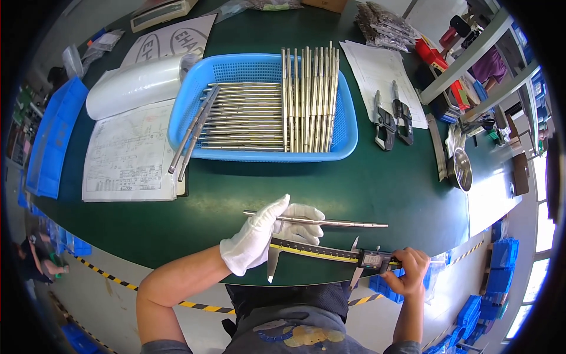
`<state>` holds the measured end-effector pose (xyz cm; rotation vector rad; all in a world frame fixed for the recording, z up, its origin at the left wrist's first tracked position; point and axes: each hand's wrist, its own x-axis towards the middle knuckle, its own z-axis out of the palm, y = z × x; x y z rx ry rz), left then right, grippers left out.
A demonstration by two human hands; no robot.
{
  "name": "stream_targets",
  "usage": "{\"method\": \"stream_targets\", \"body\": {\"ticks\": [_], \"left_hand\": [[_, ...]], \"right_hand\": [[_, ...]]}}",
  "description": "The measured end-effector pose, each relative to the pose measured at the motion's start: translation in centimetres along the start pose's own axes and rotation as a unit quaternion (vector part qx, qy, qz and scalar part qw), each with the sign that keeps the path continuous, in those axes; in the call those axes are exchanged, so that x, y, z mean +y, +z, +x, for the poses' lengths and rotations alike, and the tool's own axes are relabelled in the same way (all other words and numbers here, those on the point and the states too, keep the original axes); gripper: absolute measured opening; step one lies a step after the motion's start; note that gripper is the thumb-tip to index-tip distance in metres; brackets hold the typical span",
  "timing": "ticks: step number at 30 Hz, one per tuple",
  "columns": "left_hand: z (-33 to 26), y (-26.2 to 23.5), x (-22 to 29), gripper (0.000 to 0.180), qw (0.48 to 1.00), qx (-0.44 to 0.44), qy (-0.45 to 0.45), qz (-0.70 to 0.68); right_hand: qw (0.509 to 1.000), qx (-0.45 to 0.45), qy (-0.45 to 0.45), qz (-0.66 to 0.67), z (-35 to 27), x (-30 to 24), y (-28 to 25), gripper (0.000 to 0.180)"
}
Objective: Measuring the length of metal rods using a digital caliper for quality control.
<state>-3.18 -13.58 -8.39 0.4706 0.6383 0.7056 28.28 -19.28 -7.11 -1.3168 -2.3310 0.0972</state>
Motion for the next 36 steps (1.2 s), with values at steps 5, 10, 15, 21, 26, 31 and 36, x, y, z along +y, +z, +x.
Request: {"method": "stream_targets", "body": {"ticks": [5,10,15,21,26,31,36], "left_hand": [[0.1,-0.2,-0.1,0.057,1.000,-0.009,0.001,-0.008],[0.3,-0.5,-0.4,0.059,0.999,-0.036,0.021,0.014],[0.3,-0.6,-0.5,0.059,0.999,-0.038,0.014,-0.010],[0.2,-0.3,-0.3,0.058,0.999,-0.023,0.008,-0.020],[0.2,-0.1,-0.2,0.058,1.000,-0.014,0.014,0.000],[0.4,-0.5,-0.5,0.060,0.999,-0.032,0.011,0.007],[0.0,-0.3,-0.4,0.064,1.000,0.005,0.006,0.022]], "right_hand": [[1.000,-0.001,0.001,0.004,0.0,-0.1,-0.2,0.039],[1.000,-0.009,-0.009,-0.011,0.2,-0.1,-0.3,0.039],[1.000,-0.007,-0.004,-0.008,0.1,-0.1,-0.4,0.039],[1.000,-0.005,-0.009,-0.002,0.2,-0.1,-0.3,0.039],[1.000,-0.006,-0.006,0.000,0.2,-0.1,-0.6,0.040],[1.000,-0.019,-0.001,0.002,0.6,-0.4,-1.0,0.037],[1.000,-0.017,-0.006,-0.004,1.1,-0.6,-1.0,0.035]]}}
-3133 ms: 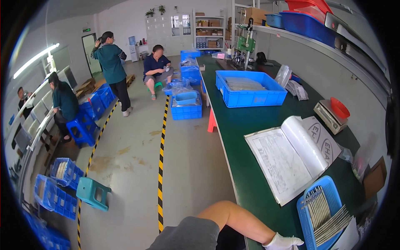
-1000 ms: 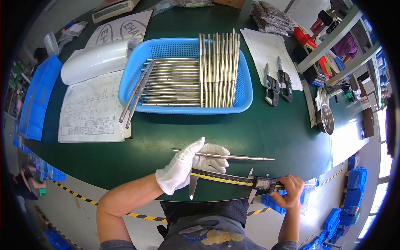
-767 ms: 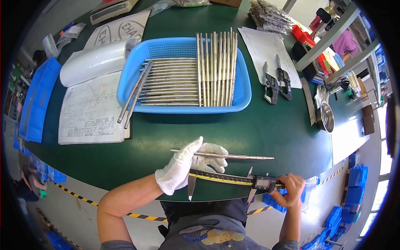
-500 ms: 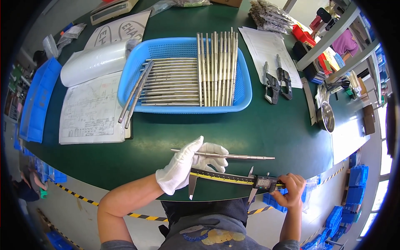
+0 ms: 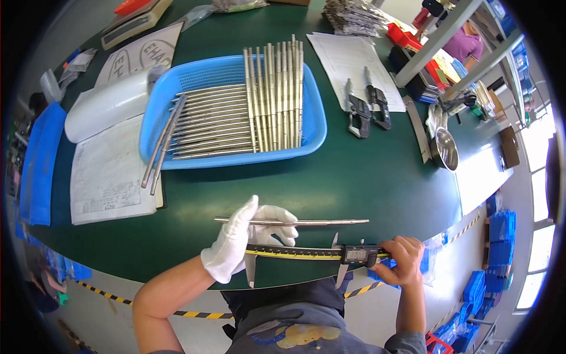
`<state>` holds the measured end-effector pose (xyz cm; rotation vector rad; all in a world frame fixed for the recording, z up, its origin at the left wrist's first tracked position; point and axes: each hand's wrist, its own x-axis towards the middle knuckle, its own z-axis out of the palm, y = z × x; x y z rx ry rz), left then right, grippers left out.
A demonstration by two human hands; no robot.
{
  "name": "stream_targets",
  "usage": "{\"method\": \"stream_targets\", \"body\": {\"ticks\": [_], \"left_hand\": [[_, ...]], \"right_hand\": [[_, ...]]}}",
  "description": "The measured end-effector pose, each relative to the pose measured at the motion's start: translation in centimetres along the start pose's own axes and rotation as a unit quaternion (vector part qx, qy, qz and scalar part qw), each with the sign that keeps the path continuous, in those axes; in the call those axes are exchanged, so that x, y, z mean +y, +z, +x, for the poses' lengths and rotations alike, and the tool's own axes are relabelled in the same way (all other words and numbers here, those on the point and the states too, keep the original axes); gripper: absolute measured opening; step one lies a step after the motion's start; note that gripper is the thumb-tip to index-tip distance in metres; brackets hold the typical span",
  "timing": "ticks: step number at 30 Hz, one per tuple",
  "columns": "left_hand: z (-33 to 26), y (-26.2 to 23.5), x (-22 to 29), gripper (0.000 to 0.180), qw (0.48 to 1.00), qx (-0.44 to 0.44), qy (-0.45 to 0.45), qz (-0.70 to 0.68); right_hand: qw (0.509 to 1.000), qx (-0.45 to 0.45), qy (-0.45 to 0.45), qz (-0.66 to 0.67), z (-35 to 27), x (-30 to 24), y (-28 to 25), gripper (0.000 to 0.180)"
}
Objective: Measuring the length of metal rods using a digital caliper for quality control.
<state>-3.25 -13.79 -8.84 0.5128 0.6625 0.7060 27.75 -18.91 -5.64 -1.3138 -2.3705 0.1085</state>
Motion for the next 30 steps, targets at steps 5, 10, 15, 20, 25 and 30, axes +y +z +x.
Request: {"method": "stream_targets", "body": {"ticks": [5,10,15,20,25,30], "left_hand": [[0.2,-0.1,-0.2,0.064,1.000,-0.002,0.020,-0.023],[0.0,0.2,0.2,0.064,1.000,0.016,0.024,0.006],[0.0,0.1,0.1,0.063,1.000,-0.004,0.007,-0.024],[0.1,-0.2,-0.1,0.062,0.999,-0.021,0.012,-0.033],[-0.2,0.0,0.1,0.063,0.999,0.009,0.000,-0.035],[-0.3,0.1,0.2,0.062,0.999,0.023,0.016,-0.015]], "right_hand": [[1.000,0.007,-0.014,0.007,-0.5,0.4,-0.1,0.034],[1.000,0.010,-0.014,0.008,-0.5,0.7,0.0,0.035],[0.999,0.041,-0.021,0.007,-0.4,1.1,0.2,0.039],[0.999,0.036,-0.018,0.013,-0.1,1.0,0.4,0.038],[0.999,0.035,-0.024,0.002,0.2,1.1,0.5,0.039],[0.999,0.042,-0.023,0.004,0.2,1.2,0.6,0.040]]}}
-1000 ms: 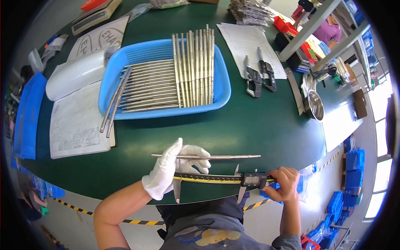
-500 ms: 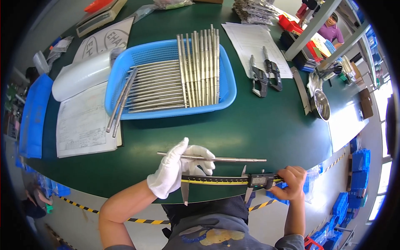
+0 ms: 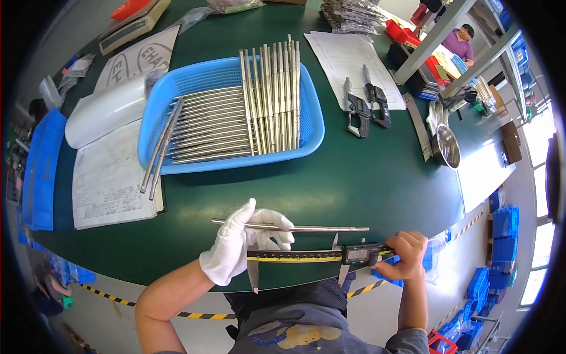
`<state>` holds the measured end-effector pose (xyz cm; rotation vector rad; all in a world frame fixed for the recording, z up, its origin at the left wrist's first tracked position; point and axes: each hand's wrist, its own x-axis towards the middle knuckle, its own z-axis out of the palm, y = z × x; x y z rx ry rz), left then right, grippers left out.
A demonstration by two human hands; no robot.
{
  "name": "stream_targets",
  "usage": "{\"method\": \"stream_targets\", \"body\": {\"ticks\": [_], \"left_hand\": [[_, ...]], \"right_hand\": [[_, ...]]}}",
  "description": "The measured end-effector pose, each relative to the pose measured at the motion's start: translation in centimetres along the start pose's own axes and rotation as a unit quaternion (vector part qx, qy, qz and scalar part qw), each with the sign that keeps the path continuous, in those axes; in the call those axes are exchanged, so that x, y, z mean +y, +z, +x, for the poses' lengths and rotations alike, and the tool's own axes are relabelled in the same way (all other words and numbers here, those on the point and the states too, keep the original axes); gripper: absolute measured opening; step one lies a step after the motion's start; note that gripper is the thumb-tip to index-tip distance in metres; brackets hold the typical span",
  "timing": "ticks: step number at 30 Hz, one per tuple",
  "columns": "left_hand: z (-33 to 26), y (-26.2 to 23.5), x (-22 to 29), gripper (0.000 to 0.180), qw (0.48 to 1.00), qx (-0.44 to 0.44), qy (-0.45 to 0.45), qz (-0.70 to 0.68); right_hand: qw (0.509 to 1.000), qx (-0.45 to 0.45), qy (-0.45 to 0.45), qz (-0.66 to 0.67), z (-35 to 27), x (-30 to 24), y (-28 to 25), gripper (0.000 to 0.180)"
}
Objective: Measuring the length of metal rods using a digital caliper for quality control.
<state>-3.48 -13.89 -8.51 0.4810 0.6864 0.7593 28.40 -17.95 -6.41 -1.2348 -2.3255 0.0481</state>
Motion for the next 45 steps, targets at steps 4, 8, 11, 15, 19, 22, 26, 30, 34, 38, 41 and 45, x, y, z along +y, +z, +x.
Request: {"method": "stream_targets", "body": {"ticks": [4,8,11,15,19,22,26,30,34,38,41,45], "left_hand": [[0.3,0.1,-0.1,0.062,1.000,-0.017,-0.007,0.000],[0.4,-0.2,-0.3,0.062,0.998,-0.051,-0.020,-0.020],[0.3,-0.1,-0.3,0.060,0.999,-0.045,-0.018,-0.021],[0.2,-0.2,-0.3,0.058,0.999,-0.034,-0.018,-0.025],[0.2,-0.1,-0.3,0.059,0.999,-0.036,-0.010,-0.025],[0.3,-0.2,-0.4,0.059,0.999,-0.037,-0.015,-0.026],[0.3,-0.2,-0.5,0.059,0.999,-0.038,-0.008,-0.021],[0.3,-0.2,-0.6,0.059,0.999,-0.034,-0.016,-0.021],[0.3,0.0,-0.5,0.059,1.000,-0.022,-0.017,-0.005],[0.0,0.0,-0.4,0.056,1.000,-0.005,-0.011,-0.014],[0.3,0.0,-0.5,0.056,1.000,-0.013,-0.011,-0.026],[0.1,0.1,-0.4,0.057,1.000,-0.002,-0.007,-0.019]], "right_hand": [[1.000,-0.004,0.016,0.000,-0.3,-0.1,-0.2,0.039],[1.000,-0.003,0.011,-0.006,-0.2,-0.3,0.0,0.038],[1.000,-0.001,0.007,-0.002,-0.1,-0.4,0.1,0.037],[1.000,-0.008,0.007,0.001,0.0,-0.7,0.1,0.037],[1.000,-0.008,0.011,-0.003,-0.1,-0.8,0.1,0.038],[1.000,-0.006,0.013,-0.002,-0.2,-0.8,0.1,0.039],[1.000,-0.004,0.014,0.004,-0.2,-0.8,0.1,0.039],[1.000,-0.018,0.019,-0.009,-0.2,-0.9,-0.2,0.040],[0.999,-0.028,0.012,-0.019,-0.2,-0.9,-0.4,0.039],[0.999,-0.032,-0.005,-0.027,0.0,-1.1,-0.6,0.038],[0.999,-0.034,-0.011,-0.022,0.1,-1.2,-0.7,0.035],[0.999,-0.036,-0.009,-0.009,0.3,-1.4,-0.8,0.032]]}}
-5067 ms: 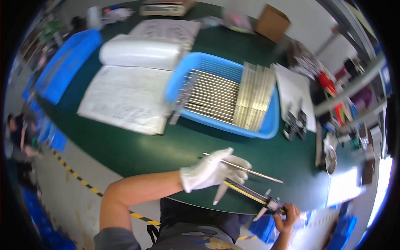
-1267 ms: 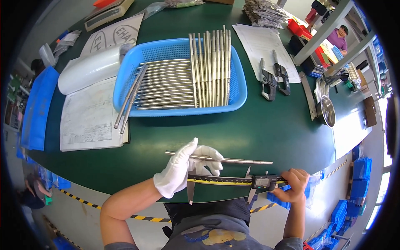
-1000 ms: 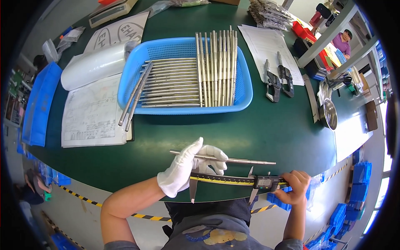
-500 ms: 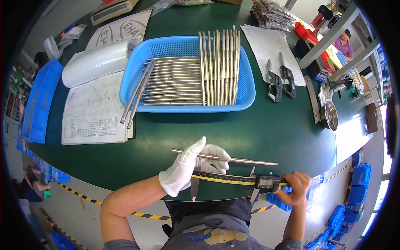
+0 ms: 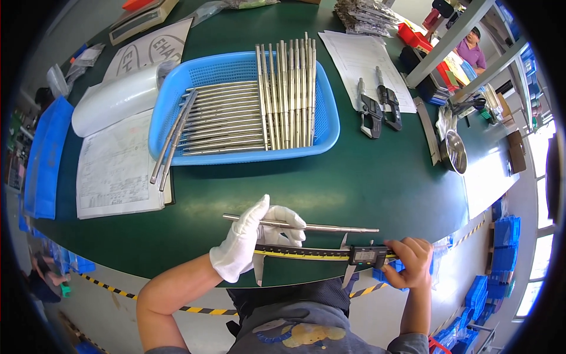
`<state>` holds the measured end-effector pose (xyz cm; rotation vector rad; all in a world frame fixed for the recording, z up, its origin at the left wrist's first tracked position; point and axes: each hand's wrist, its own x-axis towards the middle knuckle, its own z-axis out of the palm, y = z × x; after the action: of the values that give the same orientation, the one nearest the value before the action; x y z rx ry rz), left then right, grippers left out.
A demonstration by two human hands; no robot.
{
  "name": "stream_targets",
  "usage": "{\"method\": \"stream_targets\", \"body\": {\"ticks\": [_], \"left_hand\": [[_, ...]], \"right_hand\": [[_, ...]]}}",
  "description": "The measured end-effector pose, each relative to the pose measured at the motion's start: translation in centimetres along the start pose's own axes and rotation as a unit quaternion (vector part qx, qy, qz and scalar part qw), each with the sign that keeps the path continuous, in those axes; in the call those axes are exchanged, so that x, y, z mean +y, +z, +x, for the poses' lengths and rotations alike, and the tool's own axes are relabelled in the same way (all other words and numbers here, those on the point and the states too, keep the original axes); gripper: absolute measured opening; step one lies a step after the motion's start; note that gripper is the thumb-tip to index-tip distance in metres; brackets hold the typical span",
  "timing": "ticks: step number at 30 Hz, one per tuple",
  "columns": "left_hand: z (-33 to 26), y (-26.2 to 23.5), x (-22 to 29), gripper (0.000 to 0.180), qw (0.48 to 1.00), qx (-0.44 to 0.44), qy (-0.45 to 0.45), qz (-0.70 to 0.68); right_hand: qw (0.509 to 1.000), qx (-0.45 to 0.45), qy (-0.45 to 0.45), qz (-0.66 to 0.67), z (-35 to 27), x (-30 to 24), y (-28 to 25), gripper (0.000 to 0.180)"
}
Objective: Measuring the length of metal rods using a digital caliper for quality control.
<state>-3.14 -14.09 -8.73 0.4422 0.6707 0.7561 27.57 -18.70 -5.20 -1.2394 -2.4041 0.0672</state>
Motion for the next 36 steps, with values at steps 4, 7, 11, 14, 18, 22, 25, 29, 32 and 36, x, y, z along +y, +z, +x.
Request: {"method": "stream_targets", "body": {"ticks": [4,7,11,14,18,22,25,29,32,36], "left_hand": [[0.1,-0.4,-0.1,0.061,1.000,-0.019,-0.001,0.011],[0.1,-0.5,-0.1,0.061,1.000,-0.016,-0.006,0.001],[0.1,-0.4,0.0,0.061,1.000,-0.011,-0.002,0.018],[0.1,-0.2,0.1,0.060,1.000,-0.019,-0.008,0.010],[0.0,0.1,0.2,0.058,1.000,0.019,-0.004,0.016],[0.1,-0.2,0.2,0.059,1.000,0.017,0.000,0.011],[0.2,-0.9,-0.1,0.061,1.000,-0.010,0.011,0.002],[0.0,0.1,0.4,0.061,0.999,0.029,-0.013,0.011],[0.3,0.0,0.2,0.061,1.000,0.008,-0.010,0.010],[0.3,-0.3,0.1,0.061,1.000,-0.008,-0.003,0.016]], "right_hand": [[1.000,-0.008,0.003,-0.003,0.2,-0.2,-0.3,0.030],[1.000,-0.010,0.001,-0.009,0.3,-0.2,-0.3,0.030],[1.000,-0.002,-0.007,-0.009,0.3,0.0,-0.1,0.029],[1.000,-0.011,-0.011,-0.010,0.3,0.0,-0.3,0.029],[1.000,-0.022,-0.015,-0.004,0.5,0.2,-0.2,0.030],[1.000,-0.014,-0.003,0.014,0.4,0.3,-0.1,0.029],[1.000,-0.019,0.004,0.018,0.6,0.2,0.0,0.030],[0.999,-0.027,0.009,0.029,0.3,0.4,0.0,0.033],[1.000,-0.023,0.008,0.016,-0.1,0.4,-0.3,0.036],[1.000,-0.023,0.008,0.008,-0.1,0.5,0.1,0.037]]}}
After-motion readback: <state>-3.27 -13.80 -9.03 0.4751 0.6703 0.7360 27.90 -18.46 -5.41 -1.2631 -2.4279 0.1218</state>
